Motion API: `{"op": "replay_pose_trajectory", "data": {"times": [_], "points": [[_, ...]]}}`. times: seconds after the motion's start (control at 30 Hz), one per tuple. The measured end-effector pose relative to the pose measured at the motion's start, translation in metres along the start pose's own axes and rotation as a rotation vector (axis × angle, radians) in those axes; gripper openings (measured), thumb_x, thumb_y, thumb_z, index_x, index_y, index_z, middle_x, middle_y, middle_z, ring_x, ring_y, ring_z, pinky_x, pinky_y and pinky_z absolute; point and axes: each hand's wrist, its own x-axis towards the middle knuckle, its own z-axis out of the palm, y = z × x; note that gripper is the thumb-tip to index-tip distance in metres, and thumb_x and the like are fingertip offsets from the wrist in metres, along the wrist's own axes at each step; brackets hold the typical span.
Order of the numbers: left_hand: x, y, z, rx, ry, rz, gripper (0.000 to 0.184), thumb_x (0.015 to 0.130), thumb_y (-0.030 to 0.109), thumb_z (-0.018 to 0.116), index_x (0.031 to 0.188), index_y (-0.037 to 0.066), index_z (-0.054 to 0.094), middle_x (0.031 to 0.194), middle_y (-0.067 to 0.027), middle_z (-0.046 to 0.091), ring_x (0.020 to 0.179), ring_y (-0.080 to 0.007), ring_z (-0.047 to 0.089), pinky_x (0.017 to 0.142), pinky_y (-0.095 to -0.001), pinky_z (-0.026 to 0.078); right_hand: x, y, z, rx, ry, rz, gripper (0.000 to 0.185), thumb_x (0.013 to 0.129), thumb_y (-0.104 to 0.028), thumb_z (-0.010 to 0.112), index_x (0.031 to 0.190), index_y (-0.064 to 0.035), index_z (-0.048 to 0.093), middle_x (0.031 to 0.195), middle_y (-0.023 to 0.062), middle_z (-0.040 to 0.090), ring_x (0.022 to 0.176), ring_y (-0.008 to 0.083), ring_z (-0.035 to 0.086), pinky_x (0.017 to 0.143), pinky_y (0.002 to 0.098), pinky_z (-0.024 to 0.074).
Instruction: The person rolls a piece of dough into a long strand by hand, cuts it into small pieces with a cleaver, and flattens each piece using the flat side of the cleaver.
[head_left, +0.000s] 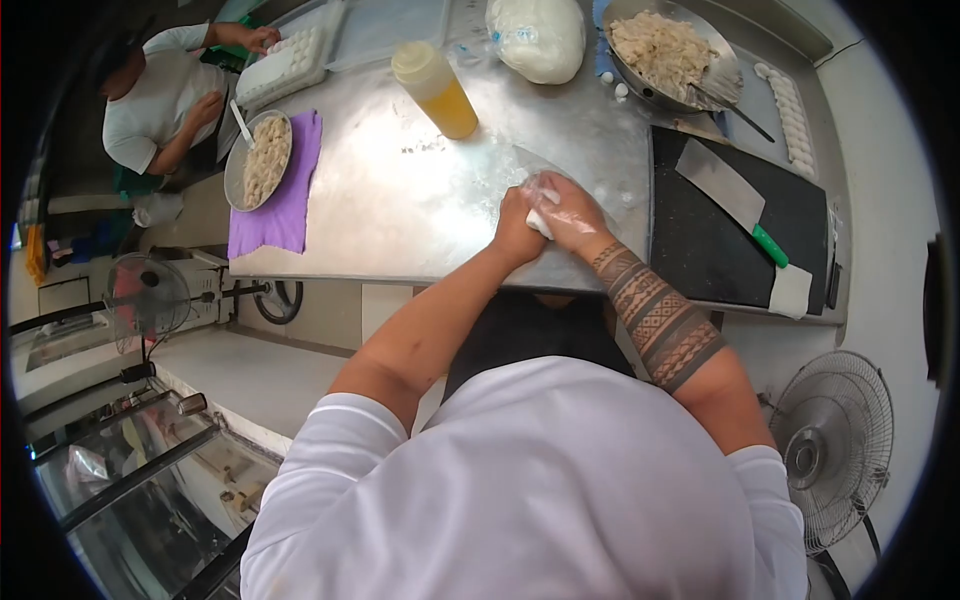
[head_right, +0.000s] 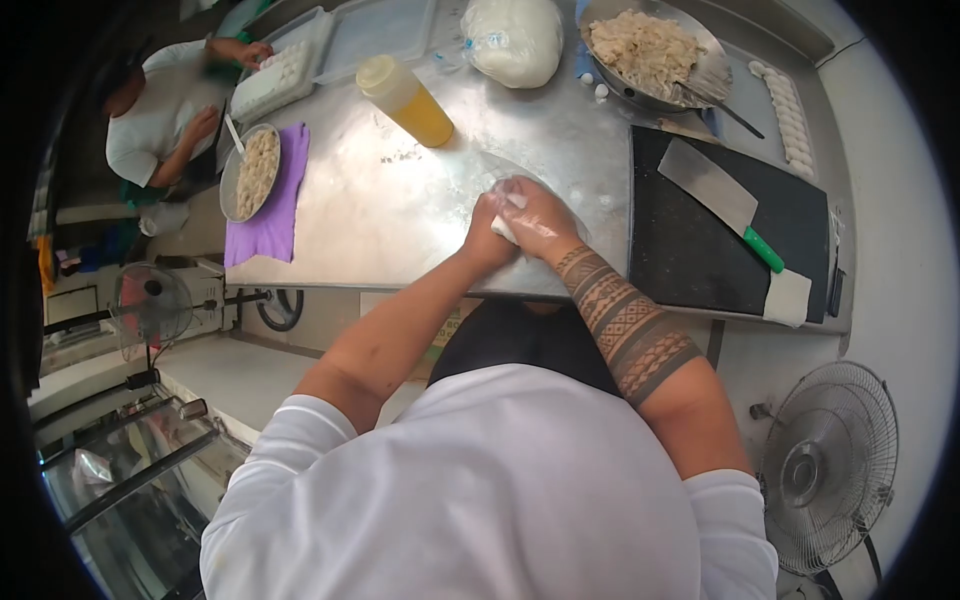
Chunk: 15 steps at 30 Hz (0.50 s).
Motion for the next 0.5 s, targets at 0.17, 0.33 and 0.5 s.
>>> {"op": "replay_pose_trajectory", "data": {"times": [0.17, 0.33, 0.5], "points": [[0.0, 0.02, -0.018, -0.19, 0.096, -0.245, 0.081, 0.086, 0.012, 0.07, 0.16, 0.009, 0.037, 0.147, -0.0242, 0.059, 0.111, -0.0334, 0.066, 0.098, -0.0402, 0.053, 0.016, -0.019, 0.001, -0.18, 0.102, 0.109, 0.064, 0.1, -0.055, 0.063, 0.134, -0.0017, 0.068, 0.137, 0.0273, 0.066, 0.129, 0.0381, 0.063, 0.109, 0.0433, 0.0494], [0.0, 0.023, -0.043, -0.735, 0.132, -0.452, 0.093, 0.089, 0.014, 0.067, 0.167, 0.004, 0.018, 0.158, -0.0244, 0.044, 0.129, -0.0306, 0.056, 0.103, -0.037, 0.049, 0.031, -0.001, 0.008, -0.274, 0.109, -0.048, 0.06, 0.103, -0.052, 0.059, 0.13, -0.0002, 0.07, 0.142, 0.0269, 0.063, 0.131, 0.04, 0.061, 0.112, 0.0453, 0.0478], [0.018, 0.055, -0.033, 0.303, 0.137, 0.281, 0.074, 0.086, 0.03, 0.066, 0.151, 0.0, 0.048, 0.153, -0.0284, 0.049, 0.137, -0.0452, 0.053, 0.12, -0.0542, 0.037, 0.022, 0.064, 0.037, 0.115, 0.026, -0.33, 0.058, 0.103, -0.045, 0.053, 0.147, -0.0078, 0.058, 0.159, 0.0179, 0.05, 0.152, 0.0375, 0.041, 0.127, 0.0455, 0.032]]}}
